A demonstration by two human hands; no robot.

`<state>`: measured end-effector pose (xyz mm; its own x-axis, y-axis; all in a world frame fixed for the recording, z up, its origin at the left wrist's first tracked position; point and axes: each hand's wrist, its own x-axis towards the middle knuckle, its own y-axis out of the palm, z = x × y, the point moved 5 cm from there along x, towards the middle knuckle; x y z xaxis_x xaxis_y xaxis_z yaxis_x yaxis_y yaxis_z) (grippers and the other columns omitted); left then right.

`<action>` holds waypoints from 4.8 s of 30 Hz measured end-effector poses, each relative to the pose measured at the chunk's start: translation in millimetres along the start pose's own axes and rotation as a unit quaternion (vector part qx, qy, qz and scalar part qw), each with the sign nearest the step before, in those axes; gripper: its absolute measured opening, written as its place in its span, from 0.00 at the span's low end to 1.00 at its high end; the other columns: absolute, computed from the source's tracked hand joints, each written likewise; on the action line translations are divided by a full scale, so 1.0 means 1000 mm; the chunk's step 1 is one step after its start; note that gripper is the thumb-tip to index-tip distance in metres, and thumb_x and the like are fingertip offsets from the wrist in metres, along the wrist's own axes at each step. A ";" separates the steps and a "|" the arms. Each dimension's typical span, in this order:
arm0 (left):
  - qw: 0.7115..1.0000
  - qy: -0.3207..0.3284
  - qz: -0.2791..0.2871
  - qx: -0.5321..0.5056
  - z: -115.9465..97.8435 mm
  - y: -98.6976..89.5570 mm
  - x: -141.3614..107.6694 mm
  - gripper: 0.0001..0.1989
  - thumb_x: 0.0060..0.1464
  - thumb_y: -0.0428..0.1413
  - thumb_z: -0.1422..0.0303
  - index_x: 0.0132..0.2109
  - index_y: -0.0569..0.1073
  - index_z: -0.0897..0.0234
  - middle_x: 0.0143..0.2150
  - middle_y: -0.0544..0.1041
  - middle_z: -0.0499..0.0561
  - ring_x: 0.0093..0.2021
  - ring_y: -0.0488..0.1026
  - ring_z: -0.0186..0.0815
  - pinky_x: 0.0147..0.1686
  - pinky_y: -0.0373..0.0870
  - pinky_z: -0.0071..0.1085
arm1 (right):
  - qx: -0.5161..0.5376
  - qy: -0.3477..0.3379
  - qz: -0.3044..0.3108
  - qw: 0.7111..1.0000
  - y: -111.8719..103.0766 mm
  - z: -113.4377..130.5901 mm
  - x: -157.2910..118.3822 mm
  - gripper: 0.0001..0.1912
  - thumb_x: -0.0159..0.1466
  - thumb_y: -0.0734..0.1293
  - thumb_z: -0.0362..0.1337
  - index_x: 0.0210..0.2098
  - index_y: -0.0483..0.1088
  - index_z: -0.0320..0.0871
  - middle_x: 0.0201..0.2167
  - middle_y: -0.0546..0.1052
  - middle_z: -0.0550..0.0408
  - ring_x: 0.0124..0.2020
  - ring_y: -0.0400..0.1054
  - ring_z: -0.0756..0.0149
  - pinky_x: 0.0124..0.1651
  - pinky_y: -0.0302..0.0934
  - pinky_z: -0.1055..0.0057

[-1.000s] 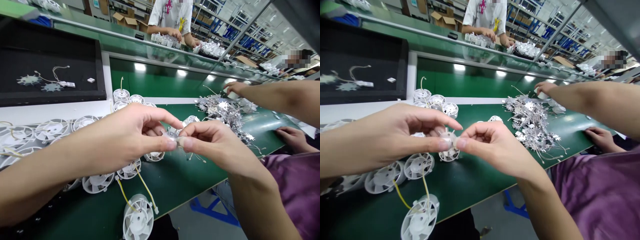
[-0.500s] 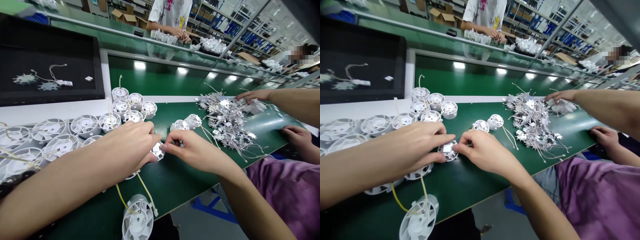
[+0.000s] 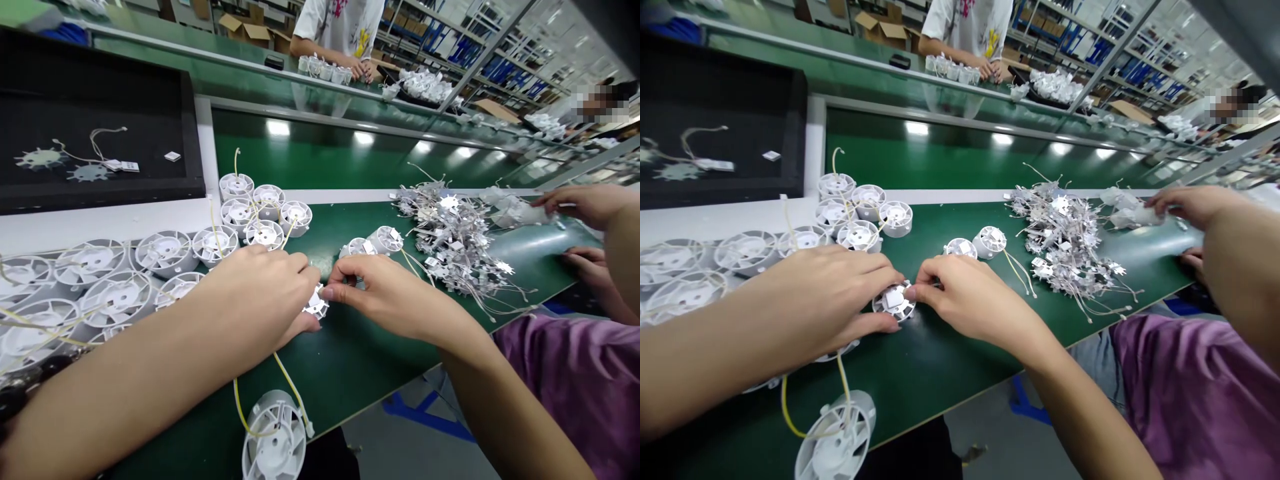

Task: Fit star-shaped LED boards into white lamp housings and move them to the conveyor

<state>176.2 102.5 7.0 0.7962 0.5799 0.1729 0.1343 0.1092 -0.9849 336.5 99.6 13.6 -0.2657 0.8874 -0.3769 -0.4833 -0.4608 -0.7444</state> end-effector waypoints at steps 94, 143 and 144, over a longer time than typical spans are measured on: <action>0.963 0.215 -0.162 -0.009 -0.022 -0.034 -0.002 0.14 0.78 0.42 0.76 0.60 0.69 0.76 0.54 0.84 0.65 0.51 0.85 0.50 0.46 0.83 0.42 | -0.079 -0.313 -0.402 0.857 0.017 -0.012 -0.071 0.12 0.71 0.65 0.21 0.40 0.77 0.41 0.33 0.85 0.55 0.31 0.77 0.67 0.35 0.69 0.71; 0.965 0.257 -0.041 -0.032 -0.006 -0.019 -0.006 0.19 0.79 0.37 0.75 0.58 0.73 0.69 0.59 0.80 0.63 0.51 0.84 0.47 0.35 0.82 0.35 | 0.090 -0.174 -0.271 0.942 0.044 -0.016 -0.048 0.10 0.75 0.66 0.29 0.39 0.78 0.42 0.34 0.83 0.56 0.33 0.75 0.67 0.37 0.64 0.71; 0.966 0.254 -0.041 -0.035 -0.006 -0.020 -0.006 0.20 0.79 0.37 0.76 0.58 0.73 0.68 0.59 0.80 0.62 0.51 0.84 0.46 0.36 0.82 0.34 | 0.104 -0.158 -0.266 0.945 0.044 -0.016 -0.047 0.10 0.74 0.66 0.29 0.38 0.78 0.42 0.32 0.83 0.56 0.31 0.74 0.67 0.36 0.63 0.71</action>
<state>172.0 91.8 25.1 0.9654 0.0997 0.2409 0.2345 0.0724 -0.9694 340.8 37.6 -10.6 -0.1597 0.9602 0.2290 -0.7630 0.0271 -0.6458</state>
